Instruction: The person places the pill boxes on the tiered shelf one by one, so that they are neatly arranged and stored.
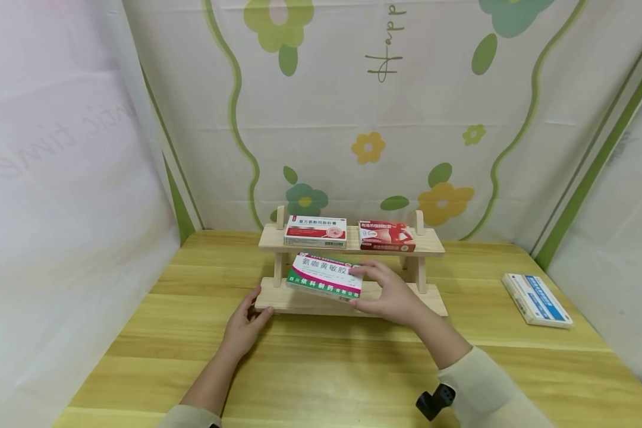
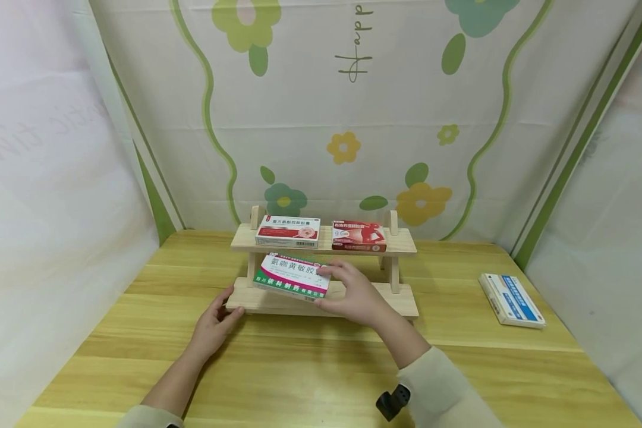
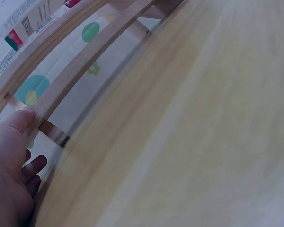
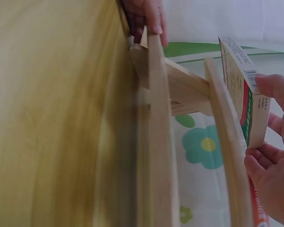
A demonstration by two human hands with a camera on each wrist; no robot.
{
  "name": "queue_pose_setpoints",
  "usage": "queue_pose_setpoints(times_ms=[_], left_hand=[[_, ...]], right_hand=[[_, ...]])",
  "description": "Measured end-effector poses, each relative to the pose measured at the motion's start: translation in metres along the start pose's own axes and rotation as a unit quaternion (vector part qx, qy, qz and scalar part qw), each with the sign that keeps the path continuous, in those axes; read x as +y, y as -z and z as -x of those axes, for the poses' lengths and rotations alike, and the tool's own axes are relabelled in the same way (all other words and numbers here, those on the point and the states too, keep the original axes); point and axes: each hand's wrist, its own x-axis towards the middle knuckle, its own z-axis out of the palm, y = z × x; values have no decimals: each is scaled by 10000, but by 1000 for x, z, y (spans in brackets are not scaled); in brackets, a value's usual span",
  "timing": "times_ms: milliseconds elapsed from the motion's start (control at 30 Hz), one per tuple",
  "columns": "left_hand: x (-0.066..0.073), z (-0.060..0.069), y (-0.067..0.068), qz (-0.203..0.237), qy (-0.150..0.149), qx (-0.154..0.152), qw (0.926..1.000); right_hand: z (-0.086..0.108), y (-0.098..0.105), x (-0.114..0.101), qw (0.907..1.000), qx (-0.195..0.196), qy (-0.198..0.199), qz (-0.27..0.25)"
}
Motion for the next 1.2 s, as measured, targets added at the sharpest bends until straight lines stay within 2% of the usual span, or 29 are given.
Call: queue_pose_setpoints(times_ms=[367,533,967,1200], left_hand=[[0,-1,-1,-16,-14,60,10000],[-2,-1,-1,-27,-79,41,10000],[-1,-1,-2,-9,-29,89,10000],[1,0,-1,2,3,87,10000]], right_hand=[[-16,-30,17,9994,-316,-23,-147],[-20,-39,21,9988,-412,-164,-192],[-25,-50,29,9970,-576,-443,-273],[-26,-50,33,9969,-603,-432,-247]])
